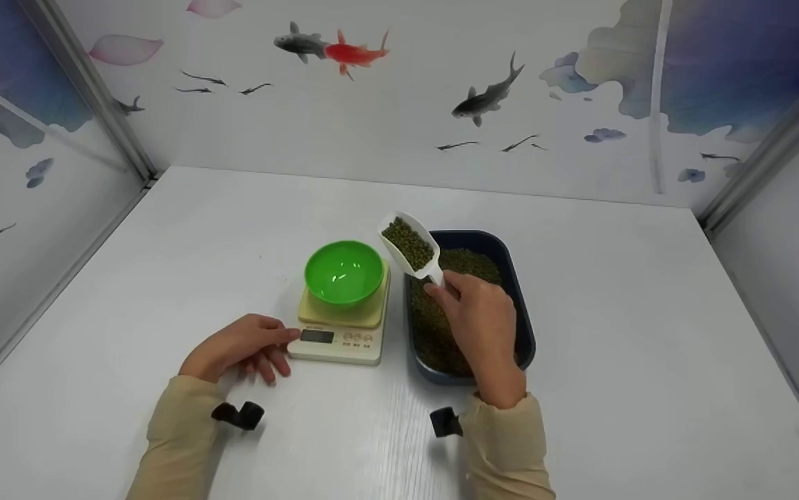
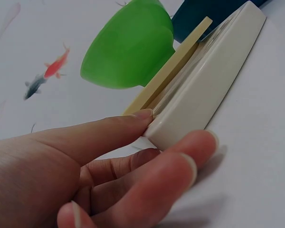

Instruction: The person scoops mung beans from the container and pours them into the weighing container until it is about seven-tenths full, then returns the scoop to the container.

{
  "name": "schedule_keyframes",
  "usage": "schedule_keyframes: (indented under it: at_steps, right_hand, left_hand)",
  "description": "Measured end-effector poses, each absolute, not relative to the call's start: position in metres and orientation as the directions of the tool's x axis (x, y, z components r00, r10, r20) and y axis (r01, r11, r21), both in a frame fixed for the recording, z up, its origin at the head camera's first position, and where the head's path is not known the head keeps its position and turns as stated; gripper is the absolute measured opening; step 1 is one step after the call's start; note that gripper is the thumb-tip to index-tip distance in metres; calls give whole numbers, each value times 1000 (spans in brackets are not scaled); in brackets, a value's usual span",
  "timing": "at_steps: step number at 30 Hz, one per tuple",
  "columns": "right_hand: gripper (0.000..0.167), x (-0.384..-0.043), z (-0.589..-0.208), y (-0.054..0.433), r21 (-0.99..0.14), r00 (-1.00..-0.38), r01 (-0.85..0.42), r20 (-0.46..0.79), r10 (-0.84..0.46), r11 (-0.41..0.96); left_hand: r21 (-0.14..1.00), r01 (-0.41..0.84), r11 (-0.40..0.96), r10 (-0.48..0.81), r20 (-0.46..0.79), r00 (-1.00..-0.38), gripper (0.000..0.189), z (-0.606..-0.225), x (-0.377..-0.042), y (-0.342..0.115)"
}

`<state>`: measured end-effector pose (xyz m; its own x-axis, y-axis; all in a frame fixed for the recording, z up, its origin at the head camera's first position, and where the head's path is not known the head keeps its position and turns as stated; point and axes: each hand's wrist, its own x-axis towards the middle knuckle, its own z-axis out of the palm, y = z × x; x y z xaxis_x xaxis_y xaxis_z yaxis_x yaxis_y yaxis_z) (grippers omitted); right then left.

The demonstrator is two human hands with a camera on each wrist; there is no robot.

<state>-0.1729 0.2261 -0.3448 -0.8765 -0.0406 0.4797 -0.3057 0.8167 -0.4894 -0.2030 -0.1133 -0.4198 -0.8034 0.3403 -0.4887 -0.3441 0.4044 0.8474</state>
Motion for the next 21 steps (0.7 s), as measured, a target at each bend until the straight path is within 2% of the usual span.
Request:
schedule_keyframes:
  at_steps: [10, 21]
  right_hand:
    - [40, -182, -332, 207, -587, -925, -232, 380, 10, 776]
    - [36, -184, -330, 202, -539, -908, -274, 418, -29, 797]
  left_hand:
    - [845, -334, 418, 338, -486, -806, 46, -422, -203, -111]
    - [844, -361, 396, 334, -498, -800, 45, -419, -203, -115]
